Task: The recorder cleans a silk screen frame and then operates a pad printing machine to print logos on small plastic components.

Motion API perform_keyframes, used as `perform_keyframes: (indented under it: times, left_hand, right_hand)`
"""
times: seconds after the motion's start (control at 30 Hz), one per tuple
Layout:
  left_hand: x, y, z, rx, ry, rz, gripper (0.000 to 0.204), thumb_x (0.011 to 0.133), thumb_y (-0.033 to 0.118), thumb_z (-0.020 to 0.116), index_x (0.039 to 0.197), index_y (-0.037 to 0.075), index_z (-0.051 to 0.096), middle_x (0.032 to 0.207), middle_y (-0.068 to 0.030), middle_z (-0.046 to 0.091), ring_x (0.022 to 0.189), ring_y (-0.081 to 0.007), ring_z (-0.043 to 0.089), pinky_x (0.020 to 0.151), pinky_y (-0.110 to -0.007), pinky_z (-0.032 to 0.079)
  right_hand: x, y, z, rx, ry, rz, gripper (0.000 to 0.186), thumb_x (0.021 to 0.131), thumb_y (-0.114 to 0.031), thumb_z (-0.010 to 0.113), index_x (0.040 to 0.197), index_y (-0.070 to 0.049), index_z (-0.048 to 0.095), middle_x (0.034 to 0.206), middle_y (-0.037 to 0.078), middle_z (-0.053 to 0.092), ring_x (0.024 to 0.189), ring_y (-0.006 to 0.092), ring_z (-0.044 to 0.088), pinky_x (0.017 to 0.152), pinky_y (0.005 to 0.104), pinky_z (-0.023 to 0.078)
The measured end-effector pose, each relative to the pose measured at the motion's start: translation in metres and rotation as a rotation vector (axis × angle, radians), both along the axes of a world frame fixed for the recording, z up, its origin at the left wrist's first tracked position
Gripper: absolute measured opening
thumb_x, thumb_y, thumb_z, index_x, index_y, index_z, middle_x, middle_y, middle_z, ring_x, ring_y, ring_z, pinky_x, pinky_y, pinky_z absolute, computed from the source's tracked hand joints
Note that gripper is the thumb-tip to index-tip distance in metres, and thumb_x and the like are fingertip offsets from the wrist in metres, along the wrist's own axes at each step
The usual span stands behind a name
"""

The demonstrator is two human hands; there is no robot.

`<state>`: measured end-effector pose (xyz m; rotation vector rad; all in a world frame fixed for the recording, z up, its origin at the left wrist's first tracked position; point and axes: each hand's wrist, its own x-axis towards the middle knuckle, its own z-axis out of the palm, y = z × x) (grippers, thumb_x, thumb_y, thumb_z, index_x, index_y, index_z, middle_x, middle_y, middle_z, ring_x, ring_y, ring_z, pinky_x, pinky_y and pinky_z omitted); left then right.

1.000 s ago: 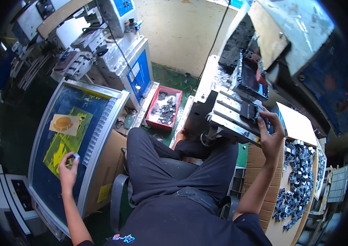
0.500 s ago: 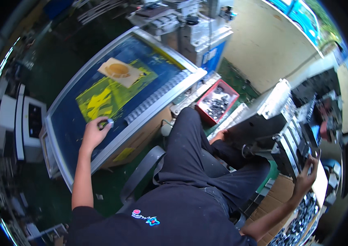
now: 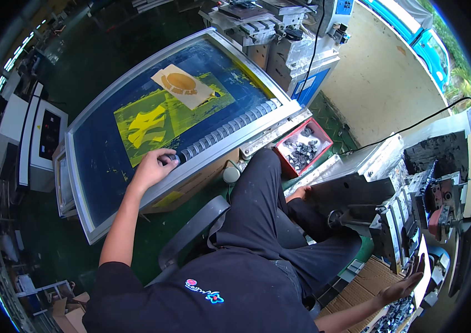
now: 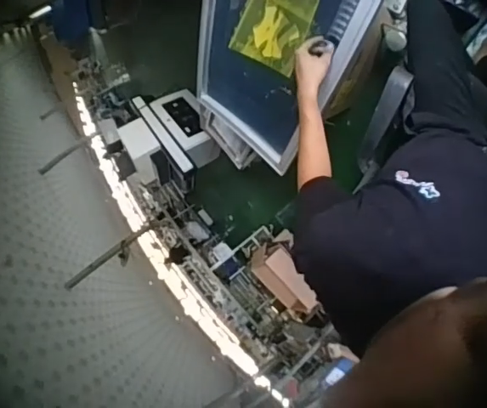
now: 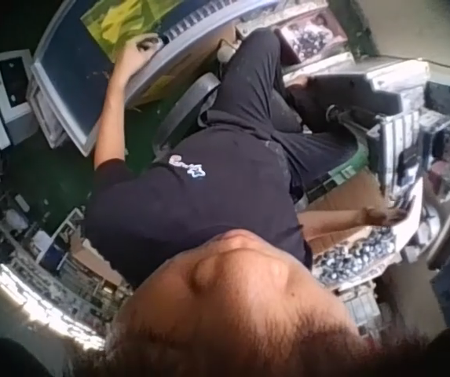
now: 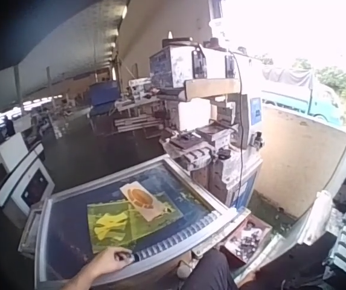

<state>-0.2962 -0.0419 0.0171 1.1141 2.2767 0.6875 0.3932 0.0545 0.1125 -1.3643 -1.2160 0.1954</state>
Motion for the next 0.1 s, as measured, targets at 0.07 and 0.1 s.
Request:
perform_keyframes:
  times: [0.07,0.1]
  left_hand:
    - [0.0023,0.0038,-0.0043,0.016,-0.047,0.019,0.035,0.085,0.022,0.077,0.116,0.006,0.074,0.083,-0.0042,0.071,0.065,-0.0102,0.051,0.065,-0.027,0.047]
    - [0.0027,0.0055,-0.0066,0.013,-0.048,0.014,0.035,0.085,0.022,0.077,0.116,0.006,0.074,0.083,-0.0042,0.071,0.065,-0.0102,0.051,0.065,-0.027,0.047]
  right_hand:
    - [0.0085,-0.0079,0.0055,-0.016,-0.077,-0.034,0.054,0.111,-0.037,0.032,0.139,0.005,0.051,0.140,0.019,0.057,0.131,0.0277,0.051,0.117,0.0413,0.031]
    - [0.0100,-0.0095,0.0058,-0.018,-0.078,-0.039,0.054,0.111,-0.037,0.032,0.139,0.005,0.051,0.140,0.019,0.057,0.131,0.0277,0.051,0.117,0.0413,0.031]
